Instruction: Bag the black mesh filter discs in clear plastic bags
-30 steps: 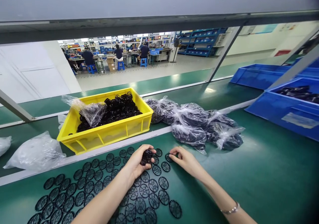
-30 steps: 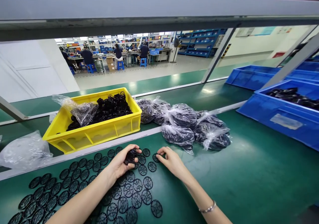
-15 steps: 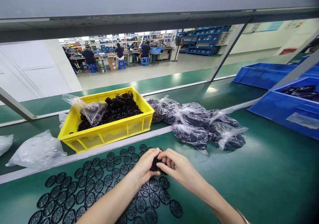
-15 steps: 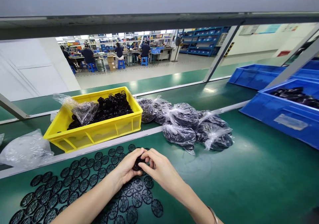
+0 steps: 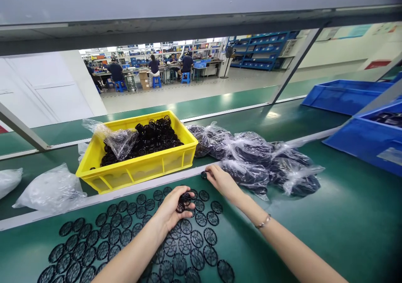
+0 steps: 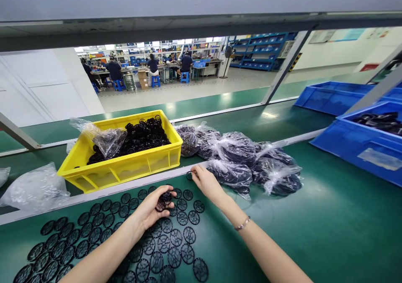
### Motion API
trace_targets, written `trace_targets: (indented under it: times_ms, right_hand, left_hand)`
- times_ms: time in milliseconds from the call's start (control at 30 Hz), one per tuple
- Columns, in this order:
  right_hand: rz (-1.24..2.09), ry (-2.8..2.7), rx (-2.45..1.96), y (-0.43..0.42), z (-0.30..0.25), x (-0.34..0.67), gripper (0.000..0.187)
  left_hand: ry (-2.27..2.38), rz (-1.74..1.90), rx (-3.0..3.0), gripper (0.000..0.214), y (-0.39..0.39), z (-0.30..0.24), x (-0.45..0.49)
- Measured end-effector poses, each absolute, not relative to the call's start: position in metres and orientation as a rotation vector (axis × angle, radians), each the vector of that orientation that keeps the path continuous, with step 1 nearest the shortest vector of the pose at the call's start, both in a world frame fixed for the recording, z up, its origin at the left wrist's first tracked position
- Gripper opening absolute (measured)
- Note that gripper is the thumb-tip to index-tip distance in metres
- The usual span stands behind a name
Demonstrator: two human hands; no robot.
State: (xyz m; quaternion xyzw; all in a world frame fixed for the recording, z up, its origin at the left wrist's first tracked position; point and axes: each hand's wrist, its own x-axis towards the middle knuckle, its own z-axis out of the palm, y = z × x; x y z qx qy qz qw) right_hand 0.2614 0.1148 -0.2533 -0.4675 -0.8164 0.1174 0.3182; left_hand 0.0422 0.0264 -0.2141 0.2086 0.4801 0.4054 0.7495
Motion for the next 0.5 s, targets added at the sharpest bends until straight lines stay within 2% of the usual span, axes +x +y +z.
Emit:
trace_targets:
  times_ms: [200,367,500]
  right_hand:
    - [0.121,-2.409,-1.034,0.14,-0.278,0.265,0.026]
    - [0.115,-2.639,-0.776,0.129,-0.272,0.288,0.023]
    - [0.164,-2.632,-0.736,0.118,-0.265,0.297,0.027]
  left_hand:
    - [1.07,0.912,0.438,0.022,0.025,-0.213,0.032]
    - [1.073,0.912,0.432,0.022,0.026,-0.212,0.029]
    - [1.06,0.908,0.436,0.021,0.026,-0.21,0.031]
